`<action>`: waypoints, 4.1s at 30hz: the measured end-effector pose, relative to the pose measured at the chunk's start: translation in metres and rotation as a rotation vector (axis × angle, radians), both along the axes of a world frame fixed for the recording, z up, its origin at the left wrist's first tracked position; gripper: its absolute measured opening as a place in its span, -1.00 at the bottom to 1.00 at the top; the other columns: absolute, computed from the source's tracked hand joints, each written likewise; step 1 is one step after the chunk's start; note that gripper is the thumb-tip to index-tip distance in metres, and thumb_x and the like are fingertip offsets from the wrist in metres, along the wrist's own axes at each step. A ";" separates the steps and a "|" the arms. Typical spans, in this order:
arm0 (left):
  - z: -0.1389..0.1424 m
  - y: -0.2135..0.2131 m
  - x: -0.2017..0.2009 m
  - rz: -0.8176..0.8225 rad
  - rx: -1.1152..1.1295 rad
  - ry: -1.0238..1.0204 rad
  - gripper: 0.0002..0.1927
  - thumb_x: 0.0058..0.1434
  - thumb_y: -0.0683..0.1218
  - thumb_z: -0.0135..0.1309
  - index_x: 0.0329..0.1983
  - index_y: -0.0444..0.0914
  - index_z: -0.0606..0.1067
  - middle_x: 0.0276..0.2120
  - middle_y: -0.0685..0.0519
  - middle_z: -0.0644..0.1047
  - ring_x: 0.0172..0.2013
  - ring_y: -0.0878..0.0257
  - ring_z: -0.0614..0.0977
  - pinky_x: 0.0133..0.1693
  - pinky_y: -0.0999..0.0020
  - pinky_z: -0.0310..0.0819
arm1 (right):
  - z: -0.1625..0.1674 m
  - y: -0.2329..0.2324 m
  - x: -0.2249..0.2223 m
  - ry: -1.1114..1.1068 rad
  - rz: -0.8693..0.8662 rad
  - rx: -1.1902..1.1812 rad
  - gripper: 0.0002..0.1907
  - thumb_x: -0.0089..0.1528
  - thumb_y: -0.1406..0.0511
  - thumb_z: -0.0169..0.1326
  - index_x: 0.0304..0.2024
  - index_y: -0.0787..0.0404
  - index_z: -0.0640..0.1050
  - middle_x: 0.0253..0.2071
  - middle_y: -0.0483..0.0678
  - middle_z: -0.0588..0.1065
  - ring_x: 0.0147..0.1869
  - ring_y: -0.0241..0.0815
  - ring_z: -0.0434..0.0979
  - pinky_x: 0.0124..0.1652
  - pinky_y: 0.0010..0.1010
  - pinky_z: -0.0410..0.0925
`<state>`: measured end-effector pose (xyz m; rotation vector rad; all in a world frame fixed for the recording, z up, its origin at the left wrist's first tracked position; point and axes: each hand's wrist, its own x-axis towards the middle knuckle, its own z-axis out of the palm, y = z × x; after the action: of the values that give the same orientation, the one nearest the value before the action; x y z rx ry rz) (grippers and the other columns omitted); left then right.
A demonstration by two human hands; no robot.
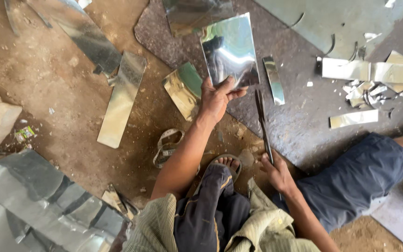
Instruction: The person uses shears to cut and trim small rectangular mirror pieces one at a time. They repeatedly pick up a mirror, shear off edges or corners, and place the trimmed piece on the floor among other cut pieces.
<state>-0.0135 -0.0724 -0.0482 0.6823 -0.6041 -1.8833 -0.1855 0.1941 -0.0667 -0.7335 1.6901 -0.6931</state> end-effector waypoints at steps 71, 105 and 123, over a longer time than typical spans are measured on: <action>0.045 -0.014 0.014 0.190 -0.199 -0.390 -0.51 0.21 -0.12 0.25 0.14 -0.34 0.36 -0.15 -0.19 0.60 -0.32 0.09 0.69 -0.32 0.21 0.74 | 0.033 -0.008 0.008 -0.146 0.245 -0.065 -0.52 0.41 0.11 -0.21 0.24 0.25 0.41 0.11 0.12 0.52 0.19 -0.02 0.54 0.15 -0.22 0.42; 0.027 -0.060 -0.035 0.198 -0.391 -0.163 -0.58 0.55 0.16 -0.03 -0.33 -0.19 0.50 -0.44 0.26 0.36 -0.35 0.48 0.33 -0.24 0.56 0.24 | 0.057 -0.082 0.027 0.086 0.317 -0.137 -0.54 0.40 0.09 -0.15 0.19 0.23 0.48 -0.04 0.08 0.59 0.06 -0.12 0.58 0.02 -0.28 0.42; 0.049 -0.089 -0.028 0.153 -0.404 -0.200 -0.57 0.58 0.17 0.01 -0.30 -0.20 0.48 -0.37 0.14 0.53 -0.28 0.36 0.53 -0.07 0.34 0.49 | 0.044 -0.110 0.034 0.336 0.358 -0.136 -0.47 0.42 0.09 -0.19 -0.51 0.30 0.48 -0.69 -0.02 0.36 -0.62 -0.17 0.30 -0.50 -0.13 0.27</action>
<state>-0.0418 -0.1614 0.0009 0.6319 -0.9984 -1.5002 -0.1518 0.0839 -0.0231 -1.2690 1.7554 -0.4517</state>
